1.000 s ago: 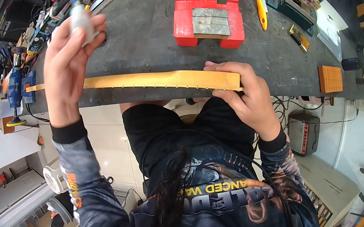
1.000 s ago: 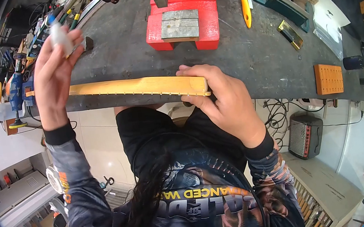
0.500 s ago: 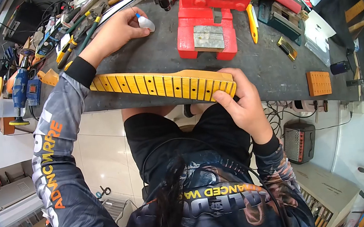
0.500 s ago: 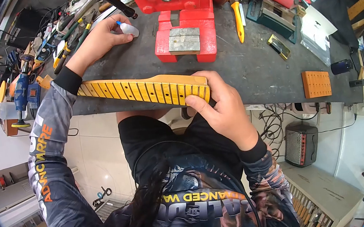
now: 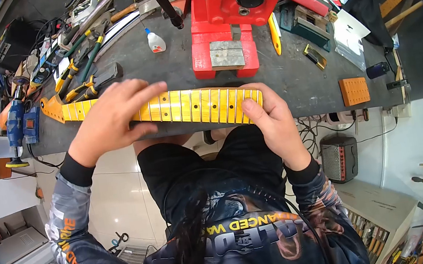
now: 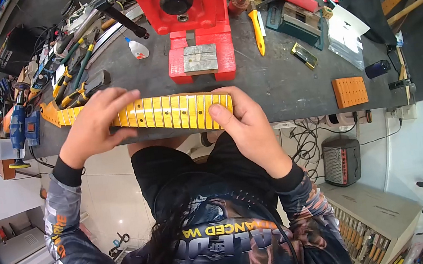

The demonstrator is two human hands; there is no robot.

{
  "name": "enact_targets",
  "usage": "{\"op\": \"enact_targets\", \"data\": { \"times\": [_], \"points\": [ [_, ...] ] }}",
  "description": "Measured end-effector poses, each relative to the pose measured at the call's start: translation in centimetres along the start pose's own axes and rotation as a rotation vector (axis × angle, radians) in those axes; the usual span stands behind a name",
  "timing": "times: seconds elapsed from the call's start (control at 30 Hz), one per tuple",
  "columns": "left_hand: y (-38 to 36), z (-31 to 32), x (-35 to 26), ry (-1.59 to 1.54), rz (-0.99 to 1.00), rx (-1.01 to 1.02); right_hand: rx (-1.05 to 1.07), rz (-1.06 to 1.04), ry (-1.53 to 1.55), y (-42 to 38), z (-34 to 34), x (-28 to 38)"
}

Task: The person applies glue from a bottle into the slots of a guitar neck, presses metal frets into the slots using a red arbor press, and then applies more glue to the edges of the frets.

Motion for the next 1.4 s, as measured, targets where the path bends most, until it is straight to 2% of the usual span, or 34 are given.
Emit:
{"op": "enact_targets", "data": {
  "times": [0.07,0.13,0.27,0.33,0.37,0.53,1.07,1.23,1.4],
  "points": [
    [-0.4,1.6,0.1,0.172,0.049,0.113,-0.007,0.038,0.081,0.3,0.0,0.3],
    [0.2,1.2,-0.3,0.156,0.066,0.016,-0.047,-0.028,-0.002,0.8,-0.6,1.1],
    [2.0,-0.4,-0.4,0.152,0.086,0.024,-0.018,-0.013,-0.023,2.4,-1.3,3.1],
    [2.9,-1.0,-0.1,0.114,0.054,0.066,-0.012,0.100,0.031,3.2,-1.2,4.1],
    [3.3,-1.3,0.1,0.117,0.054,0.070,-0.016,0.093,0.031,3.6,-1.4,4.4],
    [5.1,-2.0,1.3,0.101,0.075,0.053,-0.134,0.136,-0.191,5.7,-3.0,5.1],
    [7.3,-1.2,3.2,0.041,0.081,0.062,-0.129,0.085,-0.254,8.5,-4.2,5.0],
    [7.4,-0.7,3.3,0.062,0.088,0.075,-0.131,0.187,-0.377,8.2,-4.1,5.2],
    [7.2,-0.5,3.3,0.075,0.094,0.069,-0.115,0.197,-0.404,8.4,-4.3,5.2]
  ]
}}
Point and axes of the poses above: each hand's wrist, its own y-axis towards the middle knuckle, its own z-axis out of the palm, x = y × z, the point moved 5 cm from there along y, towards the middle knuckle, and after that the axes turned 13 degrees about y, right-handed, at the moved point
